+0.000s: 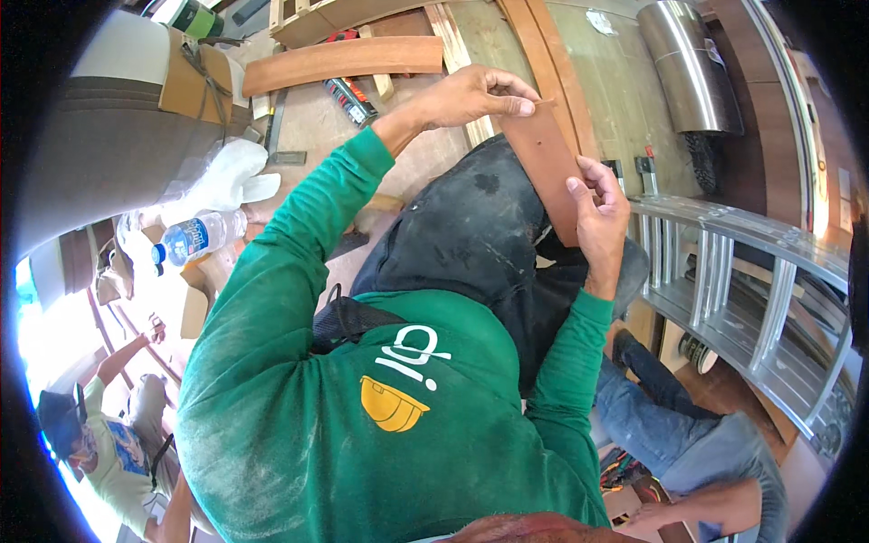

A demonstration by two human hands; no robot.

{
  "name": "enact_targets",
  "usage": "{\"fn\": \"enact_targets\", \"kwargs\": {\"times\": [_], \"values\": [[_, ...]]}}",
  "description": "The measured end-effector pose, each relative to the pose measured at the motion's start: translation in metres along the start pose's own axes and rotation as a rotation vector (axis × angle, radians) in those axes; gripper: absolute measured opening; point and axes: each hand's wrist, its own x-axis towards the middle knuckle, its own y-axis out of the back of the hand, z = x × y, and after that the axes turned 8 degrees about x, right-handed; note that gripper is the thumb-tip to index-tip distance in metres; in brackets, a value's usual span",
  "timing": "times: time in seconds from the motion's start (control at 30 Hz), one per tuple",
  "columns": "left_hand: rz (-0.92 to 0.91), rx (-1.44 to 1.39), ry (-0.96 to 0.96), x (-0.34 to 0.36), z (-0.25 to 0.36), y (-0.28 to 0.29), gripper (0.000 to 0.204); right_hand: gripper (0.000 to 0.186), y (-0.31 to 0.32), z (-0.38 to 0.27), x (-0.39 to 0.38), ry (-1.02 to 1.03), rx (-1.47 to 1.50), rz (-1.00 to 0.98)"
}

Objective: The person marks a wood plank using a square and pencil, then uses a hand saw to cut a small piece off the end of the plank while holding it against a wooden frame.

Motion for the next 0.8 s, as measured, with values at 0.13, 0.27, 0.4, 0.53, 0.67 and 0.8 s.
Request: {"fn": "enact_targets", "kwargs": {"times": [0.13, 0.27, 0.4, 0.53, 0.67, 0.8], "values": [[-0.025, -0.017, -0.008, 0.000, -0.003, 0.004, 0.047, 0.033, -0.003, -0.003, -0.001, 0.022, 0.019, 0.003], [-0.053, -0.001, -0.015, -0.002, -0.007, 0.006, 0.047, 0.033, -0.003, 0.002, -0.001, 0.015, 0.041, 0.018], [-0.055, 0.011, -0.035, -0.001, -0.009, 0.006, 0.046, 0.033, -0.003, 0.002, -0.001, 0.014, 0.031, 0.003], [-0.019, 0.051, -0.064, -0.003, 0.000, 0.003, 0.047, 0.033, 0.000, 0.006, -0.001, 0.021, 0.045, 0.009], [0.046, 0.111, -0.094, -0.010, 0.014, -0.003, 0.047, 0.032, 0.000, 0.007, -0.002, 0.021, 0.067, 0.019], [0.104, 0.173, -0.096, -0.012, 0.012, -0.007, 0.043, 0.034, -0.003, 0.008, -0.004, 0.017, 0.065, 0.034]]}}
